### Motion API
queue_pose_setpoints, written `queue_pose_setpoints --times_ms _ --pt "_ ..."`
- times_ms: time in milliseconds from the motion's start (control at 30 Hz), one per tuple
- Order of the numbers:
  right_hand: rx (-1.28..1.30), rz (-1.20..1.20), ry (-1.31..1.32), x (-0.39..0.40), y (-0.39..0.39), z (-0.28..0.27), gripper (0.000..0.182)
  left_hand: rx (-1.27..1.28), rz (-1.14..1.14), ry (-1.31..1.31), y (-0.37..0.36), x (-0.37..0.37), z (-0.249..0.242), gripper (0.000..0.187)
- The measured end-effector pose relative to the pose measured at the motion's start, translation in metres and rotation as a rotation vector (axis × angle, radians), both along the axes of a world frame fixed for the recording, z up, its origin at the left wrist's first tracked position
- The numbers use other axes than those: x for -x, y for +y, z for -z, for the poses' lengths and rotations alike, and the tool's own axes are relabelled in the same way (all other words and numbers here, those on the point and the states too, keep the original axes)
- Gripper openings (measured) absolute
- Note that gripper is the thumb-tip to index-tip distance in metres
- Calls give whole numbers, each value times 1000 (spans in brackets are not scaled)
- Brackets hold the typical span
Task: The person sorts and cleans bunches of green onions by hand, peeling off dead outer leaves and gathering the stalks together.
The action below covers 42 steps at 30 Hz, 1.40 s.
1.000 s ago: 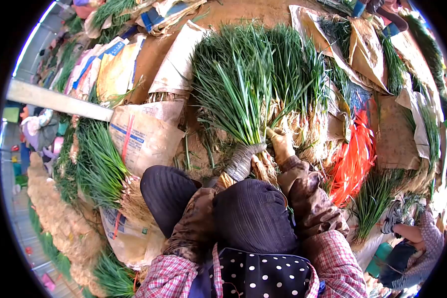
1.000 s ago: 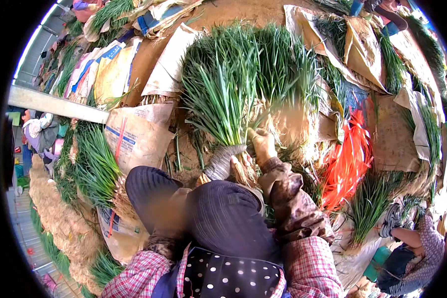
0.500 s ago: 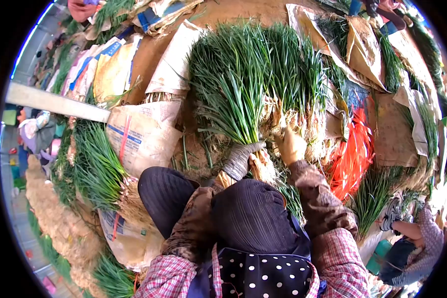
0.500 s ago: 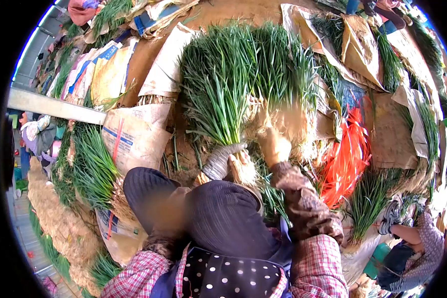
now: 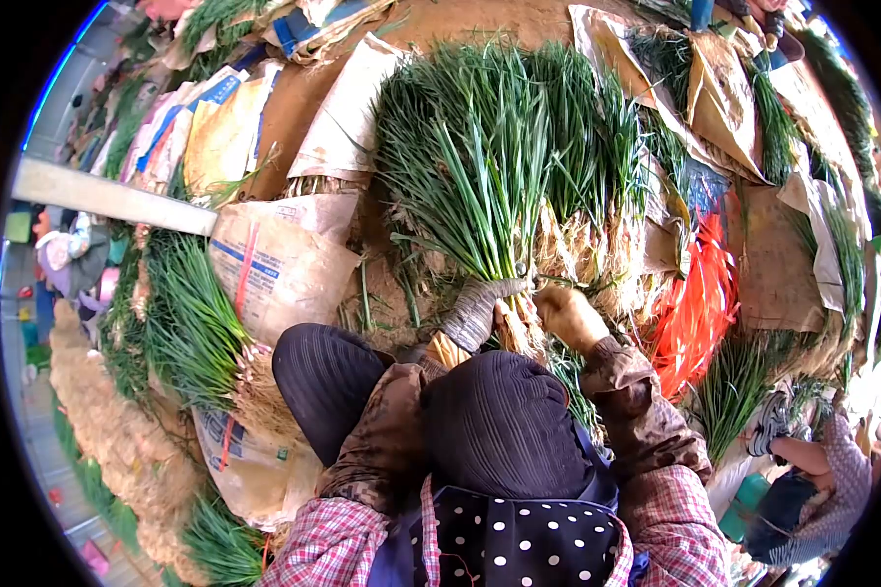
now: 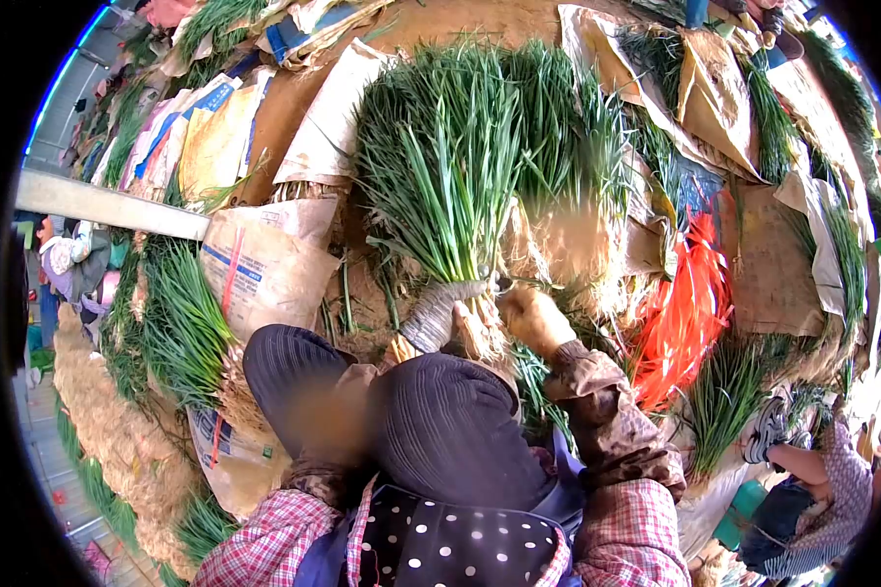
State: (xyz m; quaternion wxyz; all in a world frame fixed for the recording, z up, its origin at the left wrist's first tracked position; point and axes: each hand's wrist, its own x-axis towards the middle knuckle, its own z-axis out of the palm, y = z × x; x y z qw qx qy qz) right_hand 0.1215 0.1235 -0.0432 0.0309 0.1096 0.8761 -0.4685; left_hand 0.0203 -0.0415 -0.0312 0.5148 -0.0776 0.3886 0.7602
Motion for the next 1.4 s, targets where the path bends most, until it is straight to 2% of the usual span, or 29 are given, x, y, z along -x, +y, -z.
queue_pose_setpoints --times_ms 33,67,100,167,200,233,300,333,433,467,500,533,567,600,633,700,733,800,900,1033,1100,1133,1167,1233,1267,1300,1367,1400 --pt "-35 87 -29 9 7 6 16 37 11 -2 0 1 -2 26" --pt "10 285 101 24 0 -1 18 40 36 -2 -1 1 1 28" --pt "-93 328 23 32 5 -16 21 155 43 107 -2 1 6 29" --pt "-217 238 -73 56 0 -50 26 387 59 328 -1 2 13 31" --pt "-180 229 -119 64 -2 -45 28 393 -18 368 2 -2 12 31" --pt "-164 204 -139 70 -4 -46 30 423 6 303 2 -3 15 31" --pt "-153 208 -70 77 2 -8 27 482 46 176 1 -1 23 30" --pt "-175 199 -51 78 2 -8 25 576 43 257 5 -1 9 30" --pt "-233 166 -4 69 -3 -9 19 568 -44 305 6 -1 12 21" --pt "-247 156 24 63 -7 -13 17 624 47 314 5 2 12 21" --pt "-260 145 50 58 -10 -15 15 456 -55 302 5 1 12 22" --pt "-172 220 334 53 -7 1 14 287 -157 287 5 -2 3 23" --pt "-244 367 285 49 1 18 15 117 -259 270 5 -5 -6 25" --pt "-54 508 149 43 16 48 13 77 -226 210 2 -4 -15 23" --pt "138 644 12 41 24 52 12 60 -237 217 2 -4 -11 23" --pt "190 476 -353 30 27 64 20 29 -257 233 1 -3 9 23" --pt "227 366 -512 28 19 41 24 27 -196 228 -1 0 25 22" --pt "295 138 -824 27 7 7 33 28 -187 229 0 -1 10 21" --pt "1265 534 -378 48 7 22 38 27 -185 218 1 -5 -4 23" --pt "1242 373 74 86 7 38 33 18 -162 207 5 -3 -8 23" --pt "1228 537 -61 88 5 32 29 -13 -101 105 -1 -1 -12 23" --pt "1008 498 -20 86 7 32 23 -23 -113 9 -1 -2 -7 24" --pt "886 518 -131 81 2 19 23 -10 -132 33 -1 -3 6 25" --pt "827 578 -169 74 -14 10 26 10 -109 34 -3 -3 21 26" --pt "742 577 -173 69 -24 -14 28 17 -71 11 -5 -2 20 26" --pt "645 596 -83 66 -31 -19 29 14 -119 40 -4 -3 21 25" --pt "955 655 -51 62 -34 -4 28 8 -216 97 -1 -5 19 26" --pt "1075 799 -64 61 -38 3 26 29 -264 146 0 -6 18 26"
